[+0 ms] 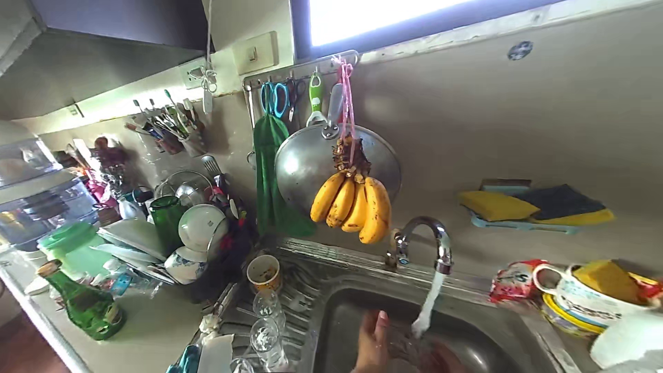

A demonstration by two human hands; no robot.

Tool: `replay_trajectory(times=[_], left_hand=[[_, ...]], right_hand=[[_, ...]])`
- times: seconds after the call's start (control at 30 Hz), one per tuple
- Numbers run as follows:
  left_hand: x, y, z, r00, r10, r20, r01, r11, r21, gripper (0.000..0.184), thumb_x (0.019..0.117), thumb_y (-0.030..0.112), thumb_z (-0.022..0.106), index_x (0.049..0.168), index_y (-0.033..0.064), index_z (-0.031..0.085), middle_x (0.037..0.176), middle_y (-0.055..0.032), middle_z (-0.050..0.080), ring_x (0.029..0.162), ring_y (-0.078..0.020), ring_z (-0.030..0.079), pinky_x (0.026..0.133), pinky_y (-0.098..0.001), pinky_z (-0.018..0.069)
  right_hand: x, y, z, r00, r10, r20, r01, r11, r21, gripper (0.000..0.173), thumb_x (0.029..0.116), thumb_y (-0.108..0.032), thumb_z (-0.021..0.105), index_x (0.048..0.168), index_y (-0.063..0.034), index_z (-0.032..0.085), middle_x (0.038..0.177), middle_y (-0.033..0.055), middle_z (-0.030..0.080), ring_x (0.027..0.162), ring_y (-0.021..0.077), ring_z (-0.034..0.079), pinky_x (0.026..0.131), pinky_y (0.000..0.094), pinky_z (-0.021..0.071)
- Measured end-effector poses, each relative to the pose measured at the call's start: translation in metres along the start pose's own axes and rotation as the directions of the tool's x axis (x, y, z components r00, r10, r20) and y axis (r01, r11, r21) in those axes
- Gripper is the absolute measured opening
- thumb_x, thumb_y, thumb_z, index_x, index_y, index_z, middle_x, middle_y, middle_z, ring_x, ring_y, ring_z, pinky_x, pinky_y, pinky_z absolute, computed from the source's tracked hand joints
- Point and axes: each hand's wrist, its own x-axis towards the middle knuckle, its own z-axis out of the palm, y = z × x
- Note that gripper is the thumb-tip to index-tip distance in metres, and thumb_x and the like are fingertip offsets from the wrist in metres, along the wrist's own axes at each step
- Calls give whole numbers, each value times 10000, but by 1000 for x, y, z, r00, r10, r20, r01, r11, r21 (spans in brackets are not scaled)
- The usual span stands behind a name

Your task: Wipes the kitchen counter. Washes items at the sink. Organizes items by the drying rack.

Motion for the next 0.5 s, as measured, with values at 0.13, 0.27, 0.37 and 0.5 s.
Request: replay_trajectory(times=[0.13, 0.27, 0.37, 0.5], left_hand=[[18, -2, -20, 994, -102, -43, 106, 988, 109, 445, 1082, 348, 512, 1329, -16, 580, 1100, -214, 692, 856, -291, 708, 747, -478, 607], [21, -16, -24, 953, -303, 3, 297, 938, 179, 450, 1103, 379, 442, 1243, -11, 618, 950, -144, 669, 794, -228, 647, 734, -417, 562], [-14, -25, 17, 985, -172, 6, 171, 983, 61, 641, 1107, 501, 285, 1245, -20, 632, 970, -163, 688, 838, -234, 654, 776, -435, 559], [-34, -22, 20, 912, -307, 271, 346, 932, -109, 710, 1064, 620, 277, 1227, 10, 603, 839, -130, 679, 716, -233, 673, 663, -406, 588]], right_hand=[[-24, -15, 17, 876, -155, 457, 436, 660, -612, 343, 972, -163, 679, 1257, 28, 669, 1230, 167, 700, 1163, 241, 669, 1058, 420, 521], [-23, -57, 40, 812, 39, 582, 581, 47, -813, 405, 1021, -448, 574, 1154, -101, 733, 1100, 152, 736, 1090, 340, 687, 991, 578, 502], [-12, -79, 64, 918, -278, 282, 353, 253, -901, 582, 990, -591, 548, 920, -44, 736, 870, 160, 703, 917, 324, 686, 884, 544, 526], [7, -44, 53, 907, -422, -13, 359, 788, -501, 292, 980, -293, 684, 899, -16, 731, 825, 83, 686, 795, 165, 640, 775, 378, 526]])
